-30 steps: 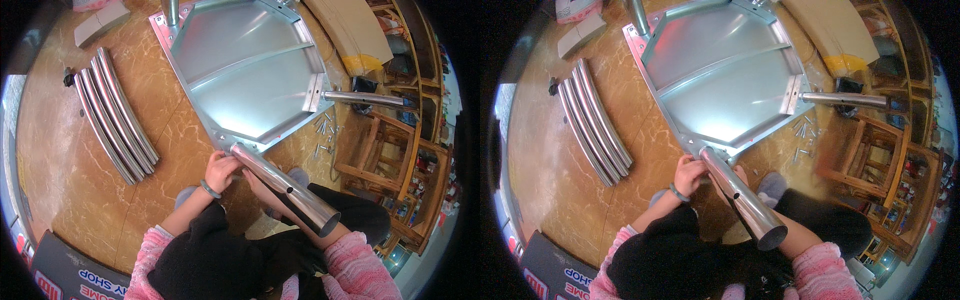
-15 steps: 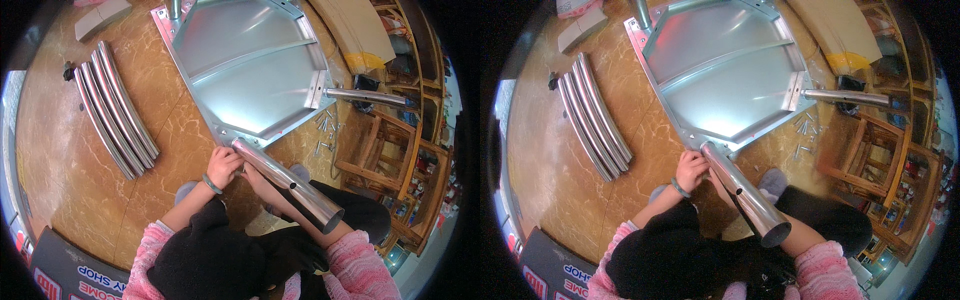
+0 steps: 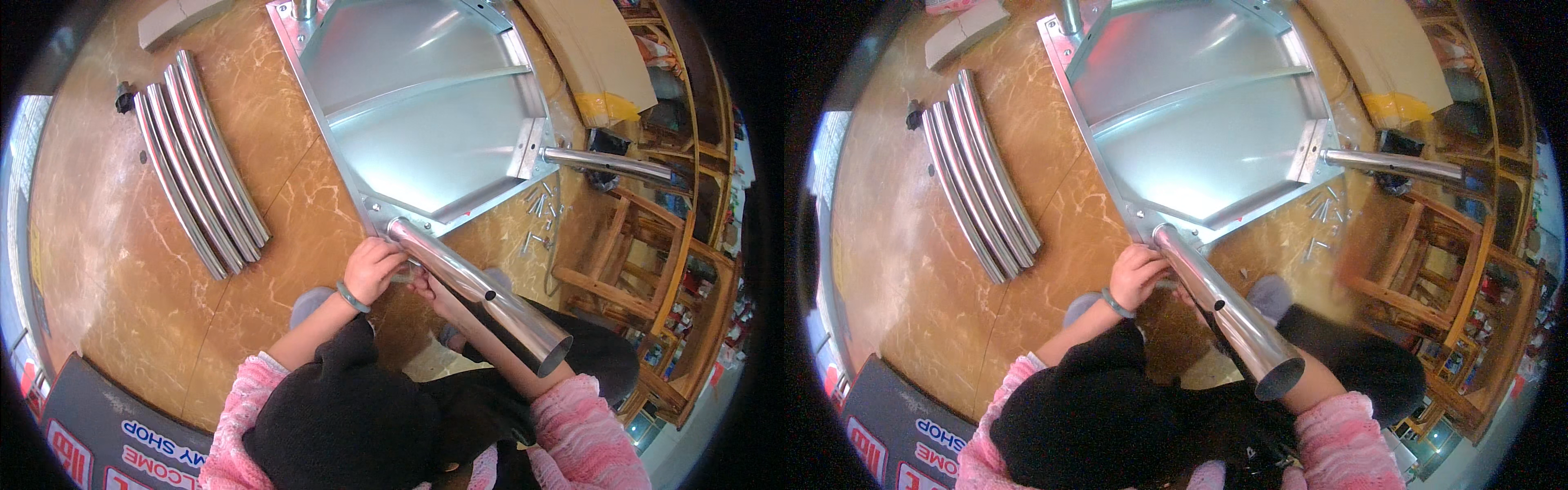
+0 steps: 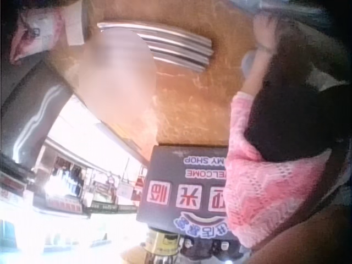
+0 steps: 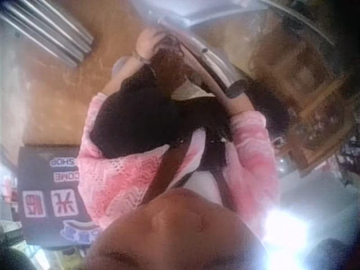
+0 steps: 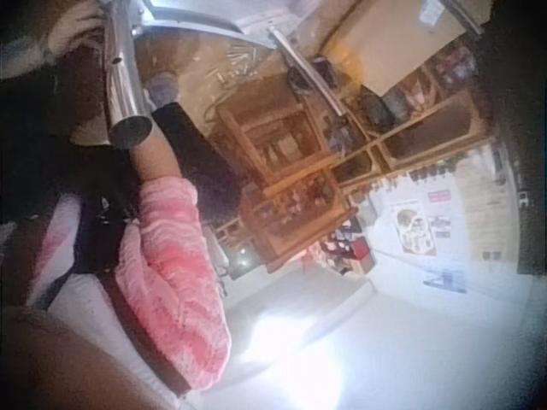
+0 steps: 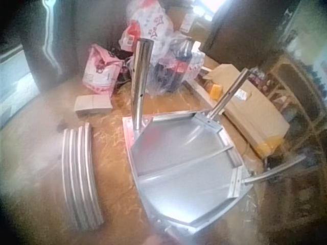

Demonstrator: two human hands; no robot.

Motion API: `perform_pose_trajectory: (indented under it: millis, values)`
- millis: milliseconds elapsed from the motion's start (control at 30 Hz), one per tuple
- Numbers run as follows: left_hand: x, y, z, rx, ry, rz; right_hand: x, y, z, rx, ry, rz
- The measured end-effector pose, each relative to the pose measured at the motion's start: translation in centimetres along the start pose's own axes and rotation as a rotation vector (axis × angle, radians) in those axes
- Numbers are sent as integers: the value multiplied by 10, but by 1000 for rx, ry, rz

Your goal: The person assembles a metal frame by attaching cylindrical legs to a rectangular base using bolts and nuts. They sort hardware, insert bolts through pre-drilled holes, and tighten them by hand.

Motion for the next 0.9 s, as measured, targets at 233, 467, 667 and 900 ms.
perform_pose_trajectory:
  millis: [233, 467, 667, 900]
  values:
    - [-3, -4, -5, 64, -7, -48, -9, 13, -1, 6, -159, 41]
    - [-4, -11, -3, 72, -64, -126, -26, 47, 45, -735, -343, 182]
    - [-5, -13, 0, 58, -68, -120, -41, 74, 55, -1604, -1224, 35]
    - [0, -9, 1, 71, -109, -90, -17, 57, 36, -655, -224, 163]
Point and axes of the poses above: each hand's wrist, its own x-axis towards the middle knuckle, its own y-axis out of the palm, z = x × y, the point moved 4 cm from there along x, towards the middle knuckle, and after that the axes turned 14 degrees about -y, right-handed, at the moved point
